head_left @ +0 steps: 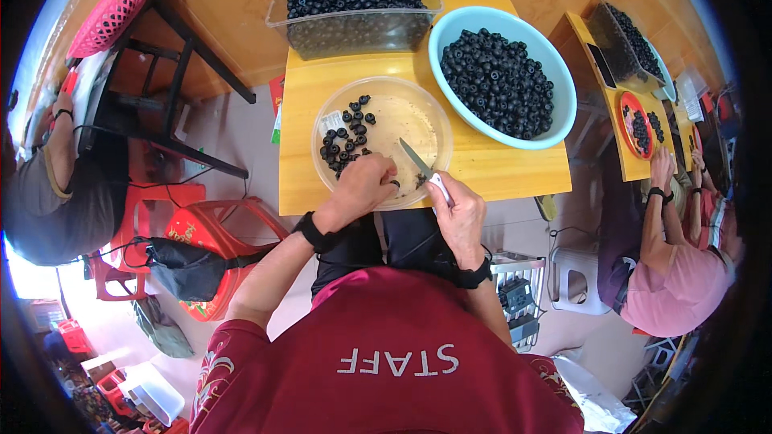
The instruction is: The person is sorting and cleaning dark berries, possibly blueberries or grapes, using a small knife to remove stems or damaged parts.
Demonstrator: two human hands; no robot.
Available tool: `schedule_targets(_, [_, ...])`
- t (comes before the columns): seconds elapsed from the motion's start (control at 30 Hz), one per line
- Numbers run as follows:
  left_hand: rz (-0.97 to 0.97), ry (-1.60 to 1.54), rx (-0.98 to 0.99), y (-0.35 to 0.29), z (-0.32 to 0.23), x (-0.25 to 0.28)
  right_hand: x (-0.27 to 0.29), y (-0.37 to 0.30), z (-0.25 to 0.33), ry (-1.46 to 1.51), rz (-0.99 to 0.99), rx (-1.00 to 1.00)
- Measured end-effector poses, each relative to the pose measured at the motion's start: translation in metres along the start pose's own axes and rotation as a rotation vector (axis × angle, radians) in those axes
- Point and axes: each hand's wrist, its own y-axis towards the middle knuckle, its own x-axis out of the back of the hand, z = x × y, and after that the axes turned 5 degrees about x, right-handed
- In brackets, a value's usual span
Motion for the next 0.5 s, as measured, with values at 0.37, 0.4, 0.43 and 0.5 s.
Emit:
schedule_targets(0.37, [0.003, -0.286, 0.070, -0.007, -0.008, 0.008, 0.003, 0.000, 0.005, 0.033, -0.004, -0.023])
schedule_targets(0.4, [0.001, -0.288, 0.072, -0.009, -0.006, 0.009, 0.004, 0.000, 0.006, 0.051, -0.020, -0.012])
schedule_targets(0.43, [0.040, -0.666, 0.095, -0.012, -0.002, 0.011, 0.003, 0.001, 0.006, 0.053, -0.016, -0.009])
schedule_targets(0.5, [0.072, -1.046, 0.117, -0.019, 0.000, 0.014, 0.003, 0.001, 0.006, 0.133, -0.038, -0.005])
